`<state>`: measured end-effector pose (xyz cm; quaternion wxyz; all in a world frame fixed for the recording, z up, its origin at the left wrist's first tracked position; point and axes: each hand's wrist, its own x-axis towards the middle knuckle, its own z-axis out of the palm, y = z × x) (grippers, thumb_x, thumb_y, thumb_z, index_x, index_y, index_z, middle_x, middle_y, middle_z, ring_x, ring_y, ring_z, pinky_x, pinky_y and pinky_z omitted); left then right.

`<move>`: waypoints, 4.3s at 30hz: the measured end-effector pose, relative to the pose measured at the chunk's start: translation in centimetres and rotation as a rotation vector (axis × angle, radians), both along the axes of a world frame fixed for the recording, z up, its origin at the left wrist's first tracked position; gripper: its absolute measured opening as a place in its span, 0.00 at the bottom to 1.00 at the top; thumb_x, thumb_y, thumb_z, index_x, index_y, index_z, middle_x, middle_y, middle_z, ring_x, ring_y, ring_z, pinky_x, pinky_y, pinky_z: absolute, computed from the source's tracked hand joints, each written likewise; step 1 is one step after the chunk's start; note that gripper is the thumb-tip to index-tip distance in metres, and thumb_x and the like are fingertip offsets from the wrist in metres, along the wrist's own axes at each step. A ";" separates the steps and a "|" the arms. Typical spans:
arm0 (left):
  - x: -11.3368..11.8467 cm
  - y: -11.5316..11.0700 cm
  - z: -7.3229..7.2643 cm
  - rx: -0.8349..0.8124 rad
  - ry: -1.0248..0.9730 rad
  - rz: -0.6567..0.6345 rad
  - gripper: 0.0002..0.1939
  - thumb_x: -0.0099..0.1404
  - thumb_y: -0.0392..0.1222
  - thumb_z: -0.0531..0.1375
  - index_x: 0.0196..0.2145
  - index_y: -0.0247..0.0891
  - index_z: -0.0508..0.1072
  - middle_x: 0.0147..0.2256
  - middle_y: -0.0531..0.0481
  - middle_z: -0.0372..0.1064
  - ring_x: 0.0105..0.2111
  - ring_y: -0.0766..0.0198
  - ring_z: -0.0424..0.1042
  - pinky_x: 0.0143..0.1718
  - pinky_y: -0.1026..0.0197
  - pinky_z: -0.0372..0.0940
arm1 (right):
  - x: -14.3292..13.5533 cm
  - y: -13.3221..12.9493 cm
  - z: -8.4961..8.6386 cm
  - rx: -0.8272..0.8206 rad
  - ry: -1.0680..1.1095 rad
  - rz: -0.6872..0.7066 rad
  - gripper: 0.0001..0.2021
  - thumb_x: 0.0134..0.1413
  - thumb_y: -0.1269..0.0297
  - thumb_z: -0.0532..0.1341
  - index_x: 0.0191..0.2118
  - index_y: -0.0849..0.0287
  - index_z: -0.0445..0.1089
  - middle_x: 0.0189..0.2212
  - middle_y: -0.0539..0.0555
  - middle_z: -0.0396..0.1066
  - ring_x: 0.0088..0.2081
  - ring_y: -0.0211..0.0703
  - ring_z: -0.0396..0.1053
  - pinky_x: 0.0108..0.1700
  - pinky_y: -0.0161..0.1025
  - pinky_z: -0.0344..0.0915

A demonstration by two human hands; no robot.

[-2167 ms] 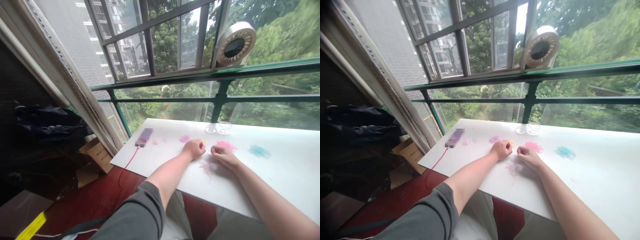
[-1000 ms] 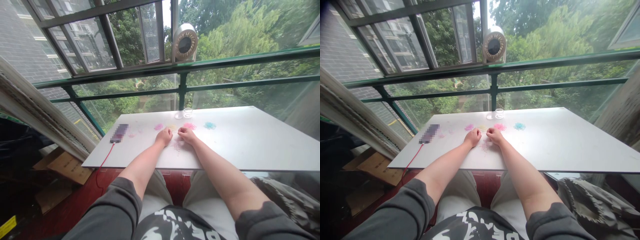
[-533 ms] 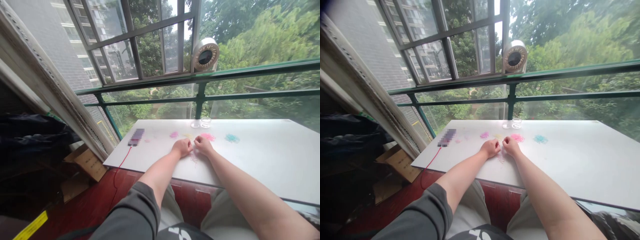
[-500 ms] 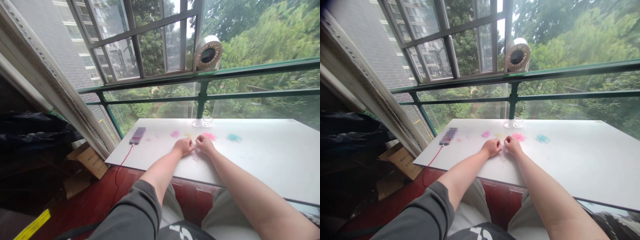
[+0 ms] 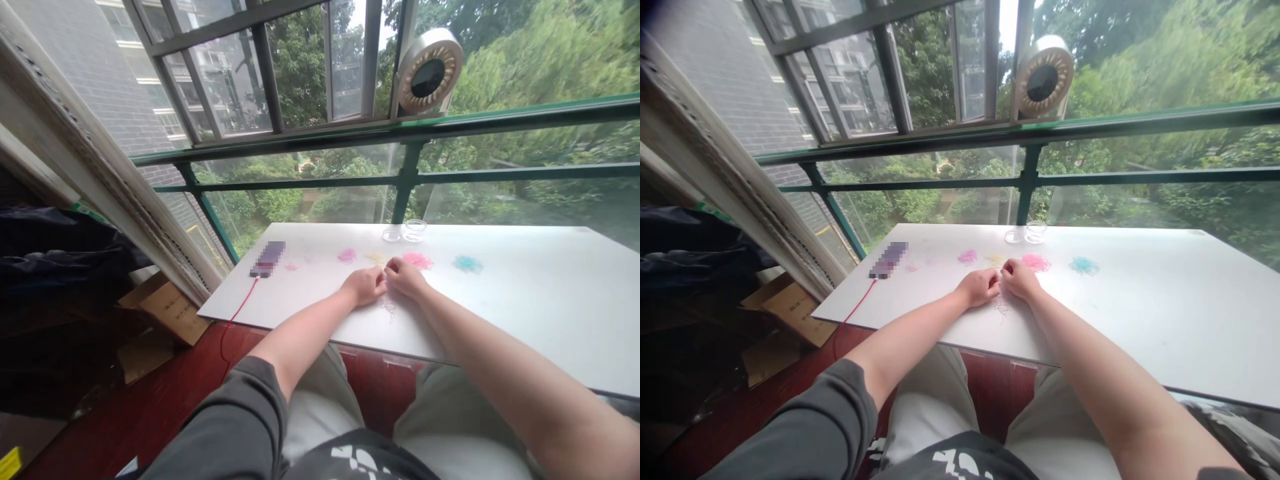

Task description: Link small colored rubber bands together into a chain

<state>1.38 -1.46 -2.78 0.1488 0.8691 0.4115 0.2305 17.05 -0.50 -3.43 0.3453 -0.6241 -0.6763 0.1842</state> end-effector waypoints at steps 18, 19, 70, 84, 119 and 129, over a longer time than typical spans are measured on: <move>-0.6 5.2 1.0 -0.542 -0.231 -0.266 0.11 0.60 0.42 0.50 0.23 0.35 0.62 0.20 0.55 0.62 0.19 0.71 0.59 0.22 0.67 0.56 | 2.5 0.5 1.3 -0.329 0.409 0.488 0.08 0.49 0.62 0.58 0.26 0.59 0.59 0.13 0.42 0.54 0.15 0.29 0.52 0.18 0.29 0.47; -0.8 5.0 1.0 -0.576 -0.236 -0.287 0.10 0.60 0.43 0.51 0.24 0.35 0.62 0.20 0.55 0.63 0.19 0.71 0.58 0.21 0.68 0.56 | 2.5 0.2 1.3 -0.311 0.426 0.504 0.08 0.49 0.62 0.58 0.27 0.59 0.60 0.14 0.42 0.55 0.16 0.29 0.52 0.18 0.29 0.47; -6.8 9.1 0.8 0.029 -0.090 0.328 0.15 0.59 0.35 0.53 0.42 0.38 0.75 0.38 0.47 0.72 0.37 0.62 0.70 0.46 0.60 0.65 | 2.3 -1.3 1.5 -0.295 0.399 0.374 0.09 0.52 0.59 0.56 0.28 0.59 0.62 0.19 0.47 0.60 0.19 0.34 0.61 0.22 0.33 0.58; -4.9 8.2 0.5 0.088 0.027 0.110 0.27 0.55 0.49 0.60 0.52 0.40 0.66 0.53 0.45 0.60 0.55 0.54 0.57 0.59 0.51 0.51 | 3.4 -2.4 4.0 -0.336 -0.081 0.556 0.13 0.40 0.65 0.64 0.37 0.55 0.74 0.24 0.49 0.69 0.24 0.36 0.63 0.26 0.33 0.57; -1.3 2.2 2.3 -0.076 0.007 -0.185 0.11 0.55 0.33 0.53 0.35 0.40 0.70 0.34 0.53 0.72 0.27 0.67 0.67 0.31 0.63 0.62 | 2.6 -2.1 3.3 -0.214 -0.201 0.387 0.06 0.53 0.69 0.50 0.30 0.59 0.62 0.26 0.51 0.66 0.26 0.36 0.59 0.28 0.33 0.55; -1.1 2.1 2.2 -0.078 -0.097 -0.199 0.08 0.59 0.42 0.56 0.35 0.38 0.71 0.31 0.51 0.72 0.28 0.67 0.69 0.32 0.63 0.63 | 2.6 -1.8 3.1 -0.220 0.097 0.377 0.06 0.56 0.66 0.50 0.29 0.59 0.59 0.23 0.48 0.61 0.24 0.34 0.55 0.27 0.33 0.53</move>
